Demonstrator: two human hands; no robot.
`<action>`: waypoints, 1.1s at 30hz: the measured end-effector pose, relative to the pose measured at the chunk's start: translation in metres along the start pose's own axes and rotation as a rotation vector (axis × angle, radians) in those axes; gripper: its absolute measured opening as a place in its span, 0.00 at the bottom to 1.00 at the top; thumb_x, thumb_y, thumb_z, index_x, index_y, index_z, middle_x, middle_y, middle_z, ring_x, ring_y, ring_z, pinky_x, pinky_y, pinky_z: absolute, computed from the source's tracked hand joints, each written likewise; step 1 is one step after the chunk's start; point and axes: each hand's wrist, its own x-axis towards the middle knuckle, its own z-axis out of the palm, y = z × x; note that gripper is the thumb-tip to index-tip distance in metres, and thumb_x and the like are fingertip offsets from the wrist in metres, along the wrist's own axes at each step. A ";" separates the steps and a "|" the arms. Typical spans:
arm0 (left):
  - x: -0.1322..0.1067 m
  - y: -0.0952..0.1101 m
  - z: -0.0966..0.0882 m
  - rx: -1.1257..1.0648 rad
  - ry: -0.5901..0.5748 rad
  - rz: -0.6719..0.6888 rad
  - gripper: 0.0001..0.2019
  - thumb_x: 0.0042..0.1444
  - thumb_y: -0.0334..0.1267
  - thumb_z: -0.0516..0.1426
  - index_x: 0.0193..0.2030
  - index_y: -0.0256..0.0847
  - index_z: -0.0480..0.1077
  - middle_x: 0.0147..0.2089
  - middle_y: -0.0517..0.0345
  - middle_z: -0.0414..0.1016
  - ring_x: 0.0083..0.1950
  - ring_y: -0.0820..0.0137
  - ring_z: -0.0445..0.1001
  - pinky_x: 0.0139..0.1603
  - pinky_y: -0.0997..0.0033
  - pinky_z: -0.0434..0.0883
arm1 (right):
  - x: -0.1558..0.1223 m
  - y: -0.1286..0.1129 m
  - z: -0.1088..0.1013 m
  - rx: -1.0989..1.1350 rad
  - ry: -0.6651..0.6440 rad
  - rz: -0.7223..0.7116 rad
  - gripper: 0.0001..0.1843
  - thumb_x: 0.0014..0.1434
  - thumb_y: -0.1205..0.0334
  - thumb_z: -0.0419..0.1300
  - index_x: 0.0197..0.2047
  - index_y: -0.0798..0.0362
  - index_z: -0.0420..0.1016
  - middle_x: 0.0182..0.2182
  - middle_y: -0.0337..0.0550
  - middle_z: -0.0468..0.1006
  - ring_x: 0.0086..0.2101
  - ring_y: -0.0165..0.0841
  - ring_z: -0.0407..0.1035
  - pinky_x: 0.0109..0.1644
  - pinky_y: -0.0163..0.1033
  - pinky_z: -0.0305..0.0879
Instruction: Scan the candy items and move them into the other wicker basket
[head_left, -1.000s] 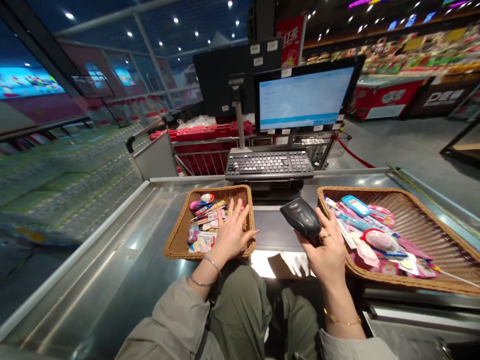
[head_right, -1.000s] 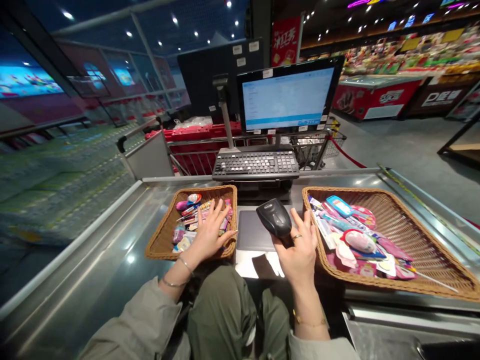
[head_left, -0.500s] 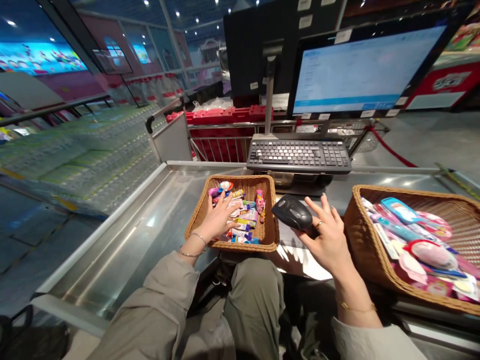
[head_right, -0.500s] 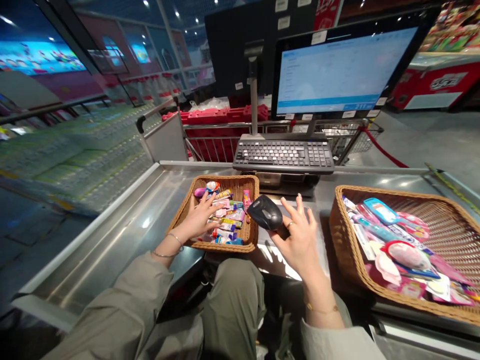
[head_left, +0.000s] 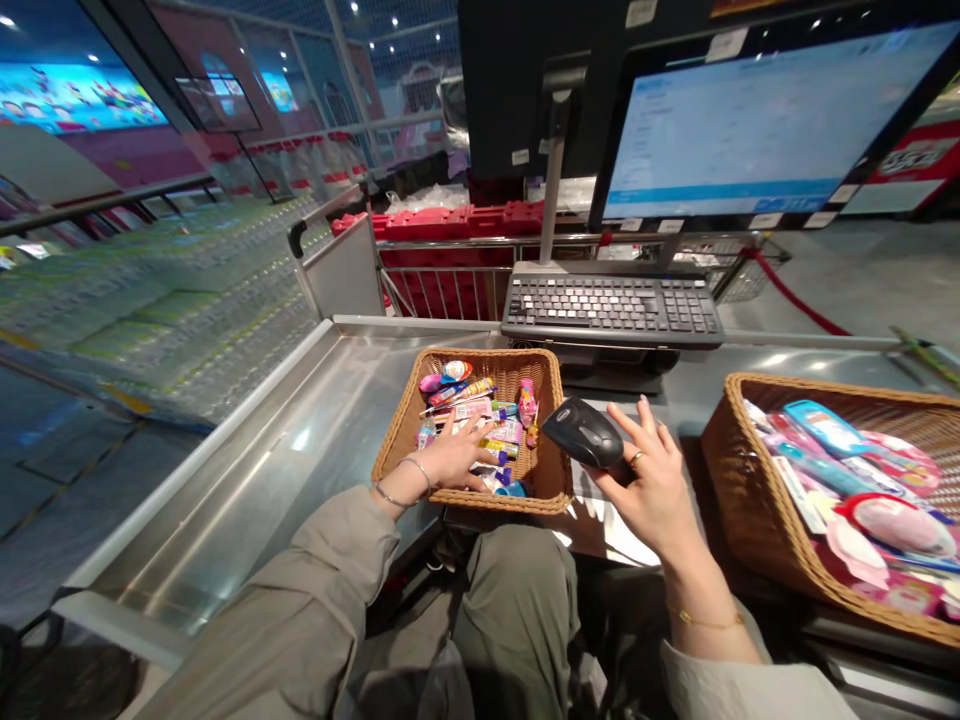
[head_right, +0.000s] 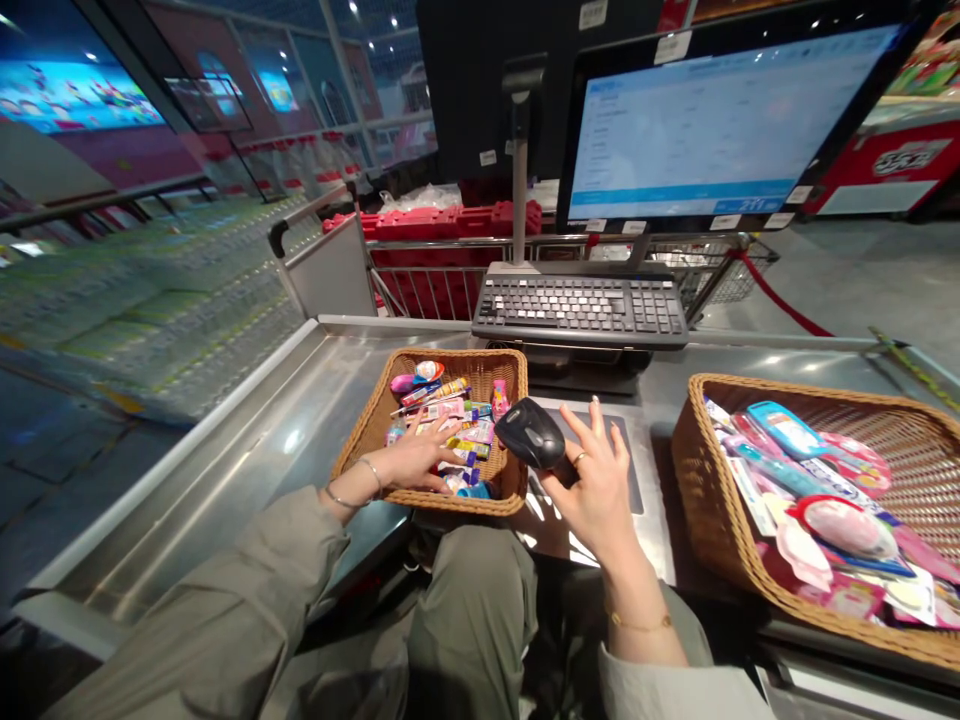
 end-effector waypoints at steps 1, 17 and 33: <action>0.002 0.001 0.000 -0.010 -0.018 -0.002 0.22 0.54 0.57 0.63 0.55 0.57 0.76 0.76 0.50 0.53 0.76 0.43 0.46 0.68 0.24 0.36 | 0.000 0.001 0.000 0.002 -0.002 0.003 0.10 0.58 0.56 0.61 0.39 0.52 0.77 0.63 0.52 0.71 0.69 0.53 0.50 0.67 0.71 0.50; 0.030 0.021 0.002 -0.032 -0.298 0.042 0.16 0.60 0.52 0.58 0.39 0.44 0.80 0.72 0.53 0.62 0.76 0.49 0.50 0.73 0.40 0.43 | -0.005 0.007 -0.003 0.005 0.007 0.017 0.10 0.58 0.57 0.61 0.42 0.51 0.77 0.63 0.52 0.71 0.69 0.55 0.50 0.67 0.72 0.50; 0.023 0.022 -0.006 0.086 -0.036 0.004 0.12 0.54 0.43 0.62 0.42 0.40 0.78 0.57 0.45 0.77 0.63 0.50 0.69 0.66 0.43 0.59 | -0.008 0.009 -0.006 0.016 0.040 0.015 0.11 0.59 0.56 0.62 0.43 0.51 0.76 0.62 0.52 0.72 0.69 0.55 0.51 0.66 0.73 0.52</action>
